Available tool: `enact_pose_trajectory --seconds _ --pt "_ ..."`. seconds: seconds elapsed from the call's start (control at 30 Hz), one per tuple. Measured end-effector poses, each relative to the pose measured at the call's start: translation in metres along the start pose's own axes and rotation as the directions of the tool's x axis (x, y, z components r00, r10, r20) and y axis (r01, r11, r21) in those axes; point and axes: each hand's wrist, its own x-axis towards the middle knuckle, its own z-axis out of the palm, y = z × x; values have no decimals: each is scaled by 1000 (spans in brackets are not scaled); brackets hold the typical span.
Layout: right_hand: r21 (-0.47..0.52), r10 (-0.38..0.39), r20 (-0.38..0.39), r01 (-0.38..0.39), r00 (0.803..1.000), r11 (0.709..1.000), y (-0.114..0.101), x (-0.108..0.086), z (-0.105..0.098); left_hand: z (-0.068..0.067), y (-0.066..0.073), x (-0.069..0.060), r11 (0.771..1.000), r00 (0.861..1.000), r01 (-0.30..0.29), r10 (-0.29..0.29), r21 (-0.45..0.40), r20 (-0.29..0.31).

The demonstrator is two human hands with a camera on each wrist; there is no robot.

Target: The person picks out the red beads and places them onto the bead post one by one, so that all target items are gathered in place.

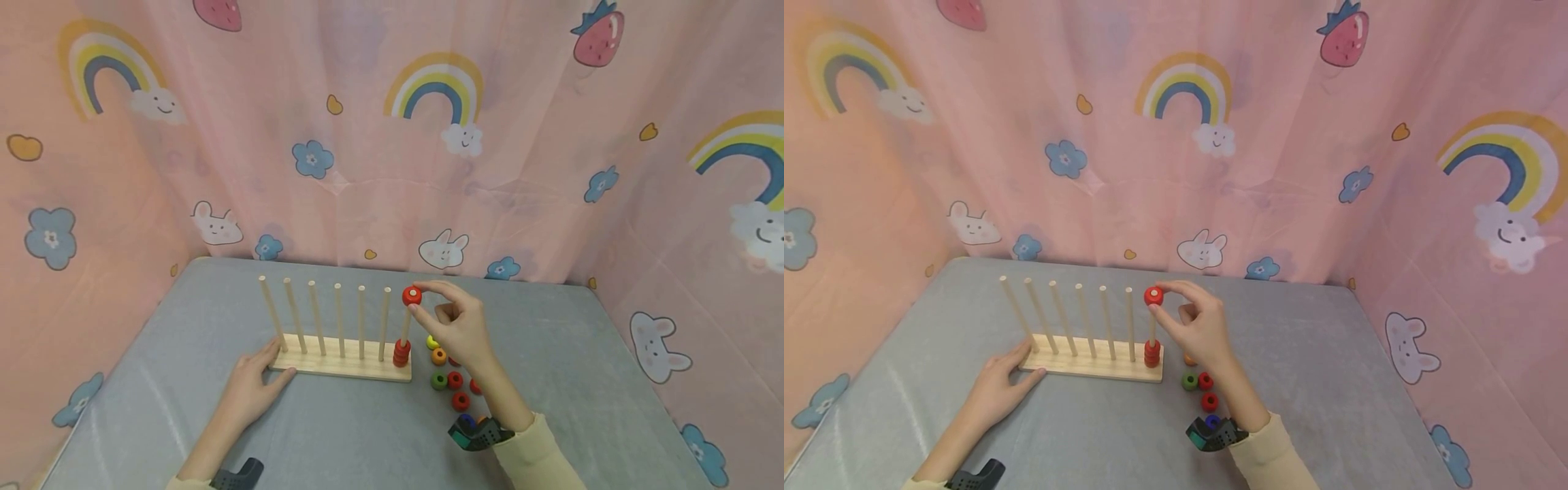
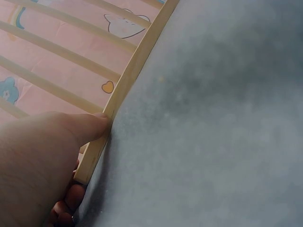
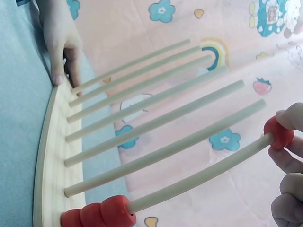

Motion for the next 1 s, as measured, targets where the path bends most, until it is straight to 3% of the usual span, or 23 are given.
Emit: enact_pose_trajectory --seconds 0.57,1.0 --pt "16 -49 3 49 999 999 0 1 -1 -1 0 -1 1000 1000 7 -7 0 8" --pt "13 -41 7 41 999 999 0 -1 -2 -1 1 -1 1000 1000 6 -6 5 8"
